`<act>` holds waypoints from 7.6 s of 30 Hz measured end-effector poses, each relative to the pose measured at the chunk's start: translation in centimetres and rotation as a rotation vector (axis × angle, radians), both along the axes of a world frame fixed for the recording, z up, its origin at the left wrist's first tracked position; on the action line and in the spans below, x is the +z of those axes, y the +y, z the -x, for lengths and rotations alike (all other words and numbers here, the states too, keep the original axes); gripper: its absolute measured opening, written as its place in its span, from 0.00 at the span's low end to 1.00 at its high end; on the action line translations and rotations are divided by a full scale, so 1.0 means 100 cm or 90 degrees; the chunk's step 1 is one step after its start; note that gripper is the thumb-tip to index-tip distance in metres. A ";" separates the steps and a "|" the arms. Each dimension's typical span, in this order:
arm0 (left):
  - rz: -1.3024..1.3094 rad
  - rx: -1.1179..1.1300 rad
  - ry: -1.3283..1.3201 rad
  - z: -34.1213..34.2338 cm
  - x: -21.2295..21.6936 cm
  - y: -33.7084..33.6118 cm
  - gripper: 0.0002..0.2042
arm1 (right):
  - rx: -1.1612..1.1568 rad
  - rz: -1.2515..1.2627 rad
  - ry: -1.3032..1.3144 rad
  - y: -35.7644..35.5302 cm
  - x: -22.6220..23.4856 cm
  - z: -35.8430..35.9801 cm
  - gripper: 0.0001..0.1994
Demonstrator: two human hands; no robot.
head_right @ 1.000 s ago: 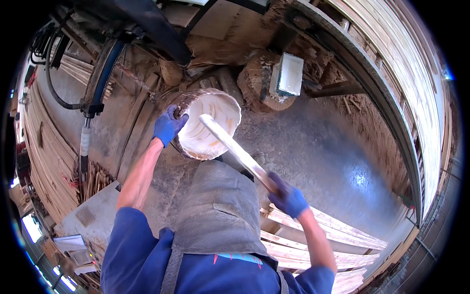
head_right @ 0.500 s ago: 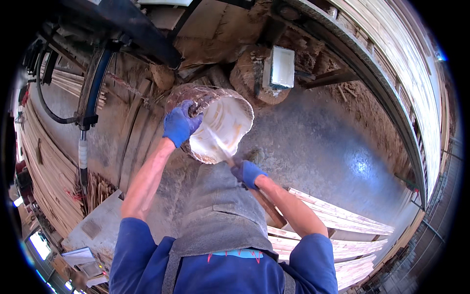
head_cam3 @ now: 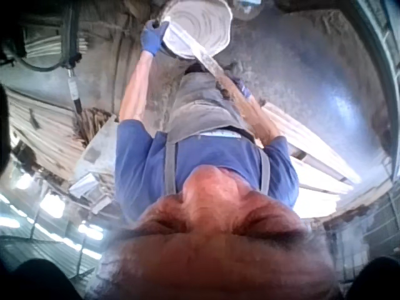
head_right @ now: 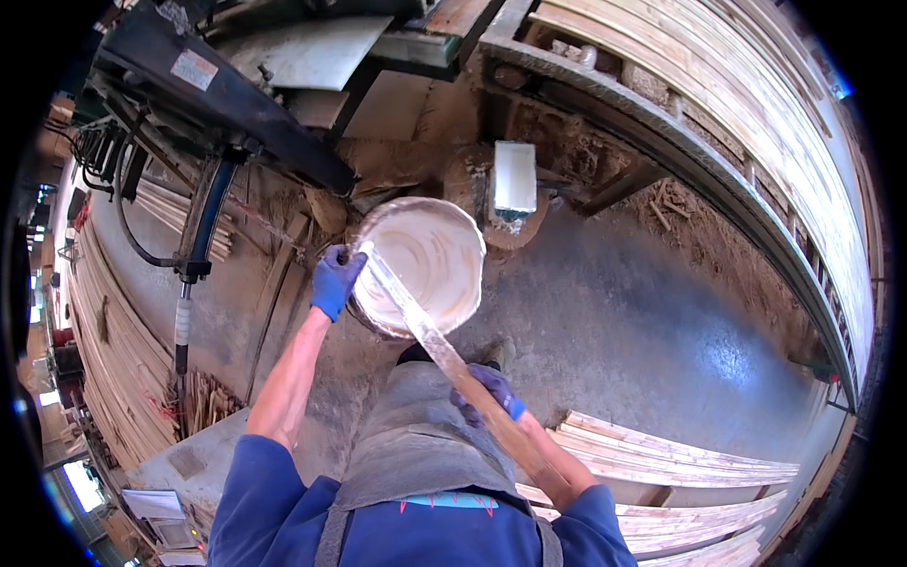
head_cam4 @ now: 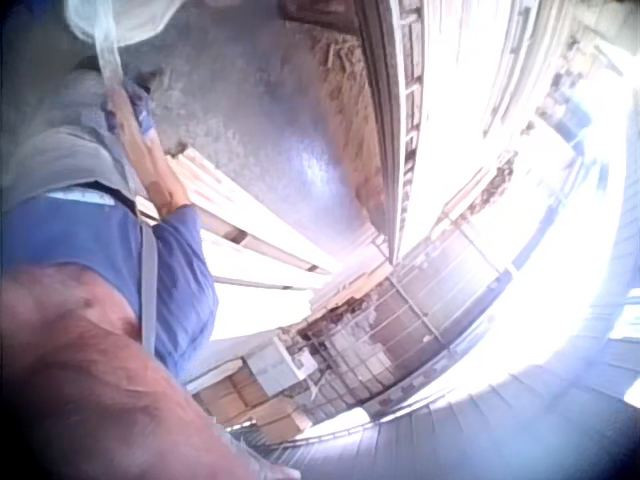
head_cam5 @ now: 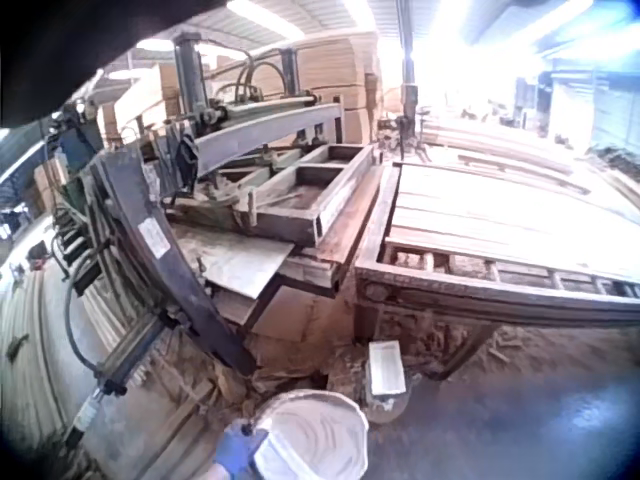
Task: The person applies a white substance to long wooden planks using a brush and a bucket. They then stack the treated planks and measure a large wooden panel on the floor with a tape measure.
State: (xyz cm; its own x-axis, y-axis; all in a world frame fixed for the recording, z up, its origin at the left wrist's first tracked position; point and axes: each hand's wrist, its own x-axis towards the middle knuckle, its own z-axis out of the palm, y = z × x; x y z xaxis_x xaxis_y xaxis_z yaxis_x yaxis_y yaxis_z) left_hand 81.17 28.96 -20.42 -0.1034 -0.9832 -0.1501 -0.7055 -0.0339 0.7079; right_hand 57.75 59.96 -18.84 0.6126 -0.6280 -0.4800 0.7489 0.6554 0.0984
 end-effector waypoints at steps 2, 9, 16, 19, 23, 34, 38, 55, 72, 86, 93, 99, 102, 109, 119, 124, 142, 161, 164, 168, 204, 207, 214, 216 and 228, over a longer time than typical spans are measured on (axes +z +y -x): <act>-0.067 0.065 0.177 -0.009 -0.023 -0.013 0.20 | -0.012 0.024 0.044 0.016 0.040 0.031 0.21; -0.145 0.128 0.198 0.045 -0.004 -0.044 0.16 | -0.074 0.022 0.222 0.070 0.117 0.104 0.25; -0.110 0.076 0.104 0.064 -0.059 -0.082 0.20 | -0.122 0.093 0.427 0.072 0.150 0.138 0.27; -0.110 0.020 0.087 0.081 -0.035 -0.076 0.21 | -0.137 0.060 0.512 0.055 0.137 0.151 0.26; -0.119 0.018 0.072 0.070 -0.031 -0.078 0.26 | 0.035 0.083 0.790 -0.005 0.113 0.161 0.28; -0.160 0.016 0.079 0.006 -0.055 -0.073 0.31 | 0.698 0.155 1.418 -0.009 0.156 0.125 0.31; -0.112 0.028 0.024 -0.011 -0.059 -0.059 0.32 | 0.616 0.101 1.417 0.005 0.169 0.119 0.30; -0.199 0.129 -0.059 -0.046 -0.098 0.007 0.30 | 0.052 0.002 0.855 0.041 0.133 0.118 0.33; -0.101 0.188 0.006 -0.039 -0.142 0.016 0.30 | 0.263 0.026 0.408 -0.195 0.038 -0.016 0.24; -0.258 0.537 0.515 -0.035 -0.283 -0.049 0.18 | 0.278 0.794 1.638 -0.441 0.153 0.171 0.18; -0.137 0.652 0.736 -0.016 -0.394 -0.062 0.22 | 0.256 1.182 1.720 -0.668 0.092 0.210 0.23; -0.258 0.681 0.519 -0.031 -0.390 -0.052 0.18 | 0.189 1.087 1.497 -0.820 0.034 0.202 0.25; -0.279 0.721 0.484 -0.033 -0.394 -0.036 0.19 | 0.129 1.014 1.400 -0.847 0.024 0.185 0.20; -0.145 0.623 0.371 -0.011 -0.398 -0.057 0.22 | -0.014 1.425 1.687 -0.907 -0.037 0.263 0.15; -0.354 0.761 0.517 -0.010 -0.346 -0.041 0.20 | 0.336 1.229 1.558 -0.721 0.086 0.291 0.10; -0.371 0.810 0.408 -0.017 -0.292 -0.018 0.14 | 0.444 1.136 1.601 -0.648 0.093 0.349 0.11; 0.805 0.001 -0.591 0.200 0.459 -0.374 0.26 | -0.043 0.868 1.560 -0.538 0.122 0.412 0.13; 0.667 0.022 -0.627 0.094 0.497 -0.507 0.29 | 0.370 0.316 1.865 -0.418 0.107 0.610 0.12; 0.769 -0.010 -0.597 0.127 0.494 -0.456 0.22 | 0.280 0.425 1.901 -0.435 0.086 0.589 0.10; 0.831 -0.170 -0.597 0.138 0.447 -0.407 0.19 | 0.242 0.489 1.910 -0.464 0.073 0.566 0.11; 0.132 0.180 -0.308 -0.014 0.128 0.077 0.23 | 0.312 0.845 1.733 -0.671 0.106 0.321 0.13; -0.026 0.268 -0.165 -0.029 0.056 0.091 0.21 | -0.006 1.015 1.393 -0.606 0.115 0.286 0.14; -0.202 0.276 0.074 -0.073 -0.327 0.053 0.20 | 0.492 0.681 1.166 -0.298 0.064 0.232 0.12; -0.174 0.279 0.067 -0.064 -0.377 0.019 0.19 | 0.641 0.627 1.105 -0.158 -0.013 0.303 0.14; -0.135 0.369 0.162 -0.076 -0.369 0.010 0.19 | 0.806 -0.136 0.922 -0.012 -0.068 0.279 0.14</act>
State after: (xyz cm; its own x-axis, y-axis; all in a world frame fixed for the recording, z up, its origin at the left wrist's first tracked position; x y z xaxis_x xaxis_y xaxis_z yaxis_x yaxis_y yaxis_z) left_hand 88.81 29.99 -57.28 0.3748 -0.8427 -0.3866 -0.3432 -0.5134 0.7865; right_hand 29.88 58.79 -25.62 -0.2777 -0.0791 -0.9574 -0.5039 0.8605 0.0750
